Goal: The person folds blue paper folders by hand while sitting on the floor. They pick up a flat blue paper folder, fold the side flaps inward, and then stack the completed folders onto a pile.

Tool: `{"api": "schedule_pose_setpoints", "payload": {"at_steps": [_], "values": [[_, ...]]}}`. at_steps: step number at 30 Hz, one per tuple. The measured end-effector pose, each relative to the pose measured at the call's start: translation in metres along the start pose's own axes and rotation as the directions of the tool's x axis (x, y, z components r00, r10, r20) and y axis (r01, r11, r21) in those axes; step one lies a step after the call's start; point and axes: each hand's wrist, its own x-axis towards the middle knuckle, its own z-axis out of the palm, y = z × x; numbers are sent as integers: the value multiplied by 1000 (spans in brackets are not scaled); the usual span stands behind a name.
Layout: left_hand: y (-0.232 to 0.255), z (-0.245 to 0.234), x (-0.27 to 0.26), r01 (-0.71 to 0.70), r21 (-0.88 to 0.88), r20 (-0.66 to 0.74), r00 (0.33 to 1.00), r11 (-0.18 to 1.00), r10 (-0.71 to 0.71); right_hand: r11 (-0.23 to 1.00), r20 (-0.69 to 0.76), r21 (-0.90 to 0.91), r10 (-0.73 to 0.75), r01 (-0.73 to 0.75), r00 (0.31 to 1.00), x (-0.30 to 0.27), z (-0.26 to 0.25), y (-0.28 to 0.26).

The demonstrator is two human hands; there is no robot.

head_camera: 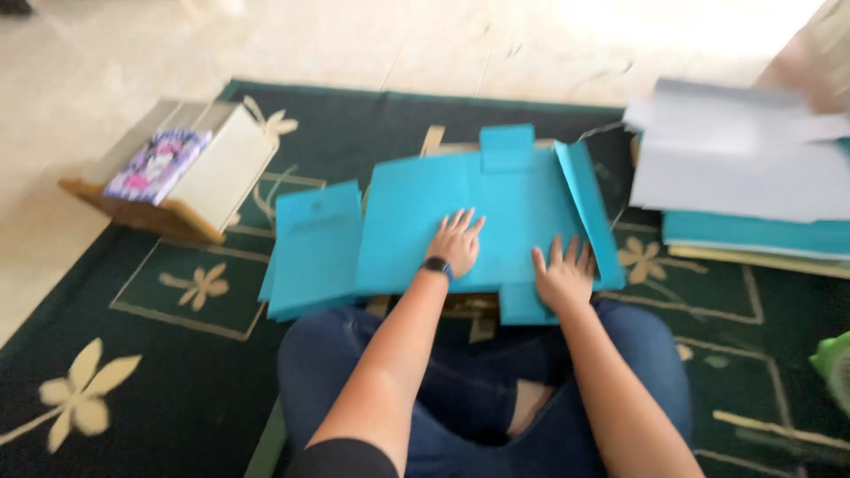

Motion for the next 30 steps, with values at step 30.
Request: {"api": "schedule_pose_setpoints", "payload": {"at_steps": [30], "values": [[15, -25, -9, 100, -67, 207, 975, 993, -85, 956, 174, -67, -272, 287, 946, 41, -17, 84]]}}
